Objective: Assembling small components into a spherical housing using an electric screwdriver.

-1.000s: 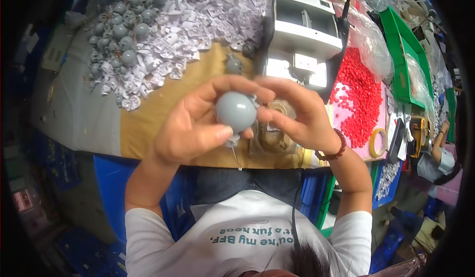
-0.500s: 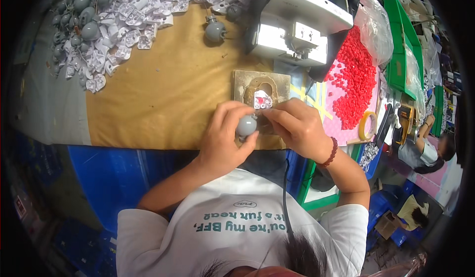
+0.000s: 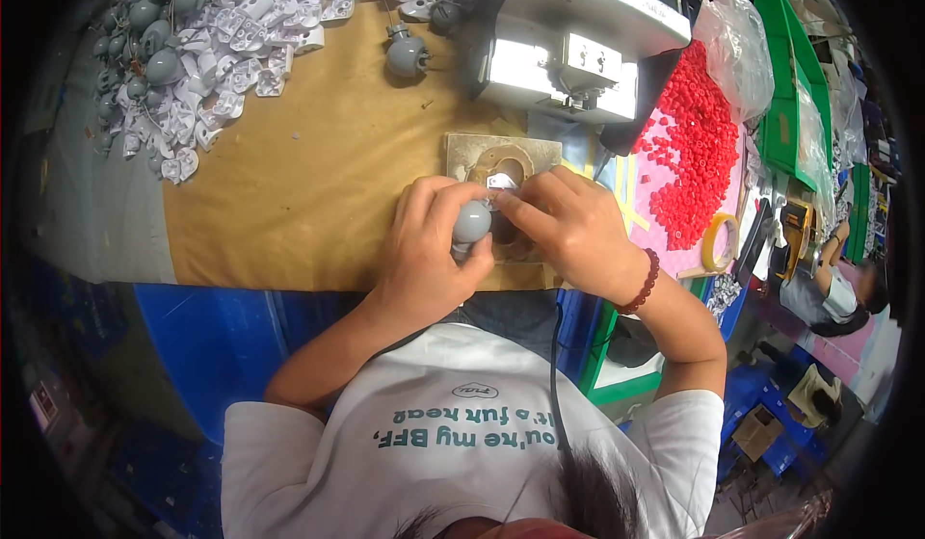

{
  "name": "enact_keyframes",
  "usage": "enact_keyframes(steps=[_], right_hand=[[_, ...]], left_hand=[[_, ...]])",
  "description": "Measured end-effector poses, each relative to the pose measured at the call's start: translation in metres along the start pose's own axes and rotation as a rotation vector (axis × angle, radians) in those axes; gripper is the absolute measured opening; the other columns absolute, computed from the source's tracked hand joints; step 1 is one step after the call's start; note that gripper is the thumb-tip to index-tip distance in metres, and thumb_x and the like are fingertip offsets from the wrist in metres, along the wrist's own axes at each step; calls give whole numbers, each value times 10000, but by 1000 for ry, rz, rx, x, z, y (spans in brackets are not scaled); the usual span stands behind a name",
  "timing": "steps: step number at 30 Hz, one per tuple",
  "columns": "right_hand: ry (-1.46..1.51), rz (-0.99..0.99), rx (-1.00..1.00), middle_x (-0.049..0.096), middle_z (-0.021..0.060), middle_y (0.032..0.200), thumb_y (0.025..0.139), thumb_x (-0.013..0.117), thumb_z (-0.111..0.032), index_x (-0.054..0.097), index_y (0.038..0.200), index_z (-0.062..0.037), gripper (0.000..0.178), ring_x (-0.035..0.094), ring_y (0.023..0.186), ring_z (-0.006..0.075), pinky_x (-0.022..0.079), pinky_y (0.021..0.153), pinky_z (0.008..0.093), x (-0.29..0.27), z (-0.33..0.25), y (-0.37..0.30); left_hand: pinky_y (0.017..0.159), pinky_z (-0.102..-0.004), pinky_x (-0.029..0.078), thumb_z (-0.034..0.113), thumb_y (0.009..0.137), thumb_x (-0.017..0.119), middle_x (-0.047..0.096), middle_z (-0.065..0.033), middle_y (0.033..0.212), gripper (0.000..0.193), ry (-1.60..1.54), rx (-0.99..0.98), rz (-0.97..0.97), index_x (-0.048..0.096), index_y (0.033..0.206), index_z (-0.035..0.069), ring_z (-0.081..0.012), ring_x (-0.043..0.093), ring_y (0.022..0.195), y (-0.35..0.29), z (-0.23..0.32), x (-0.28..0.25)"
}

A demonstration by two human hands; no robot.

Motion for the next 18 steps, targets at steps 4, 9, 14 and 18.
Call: enact_keyframes(steps=[4, 9, 14, 18], right_hand=[[0, -26, 7, 563, 58, 872, 750, 658, -131, 685, 1031, -52, 293, 607, 772, 213, 527, 597, 334, 0, -1, -3], [-23, -55, 10, 563, 62, 905, 752, 662, -141, 668, 1086, -54, 345, 617, 756, 213, 533, 586, 327, 4, -2, -6], [50, 34, 2, 593, 55, 893, 721, 689, -101, 663, 1116, -62, 398, 640, 758, 220, 534, 585, 332, 5, 4, -9], [79, 170, 58, 618, 57, 869, 721, 699, -44, 656, 1154, -75, 435, 642, 741, 234, 526, 588, 350, -1, 6, -10]], left_hand=[[861, -421, 472, 34, 725, 688, 539, -140, 1091, 433, 109, 74, -24, 580, 1145, 41, -339, 545, 997, 5, 7, -2], [860, -414, 480, -11, 726, 671, 547, -168, 1088, 433, 178, 119, -60, 570, 1147, 17, -351, 567, 1007, 9, 16, -5], [800, -305, 509, -5, 790, 676, 571, -132, 1130, 401, -2, -58, -136, 569, 1176, 13, -234, 611, 970, 10, 3, -10], [787, -256, 507, 6, 880, 643, 589, -89, 1142, 405, -369, -190, -114, 518, 1266, -5, -138, 607, 968, 7, 3, -13]])
Point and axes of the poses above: each hand's wrist, its own y-axis towards the middle knuckle, its own x-axis out of the palm, z = x × y, the point moved 6 cm from there along y, towards the middle knuckle
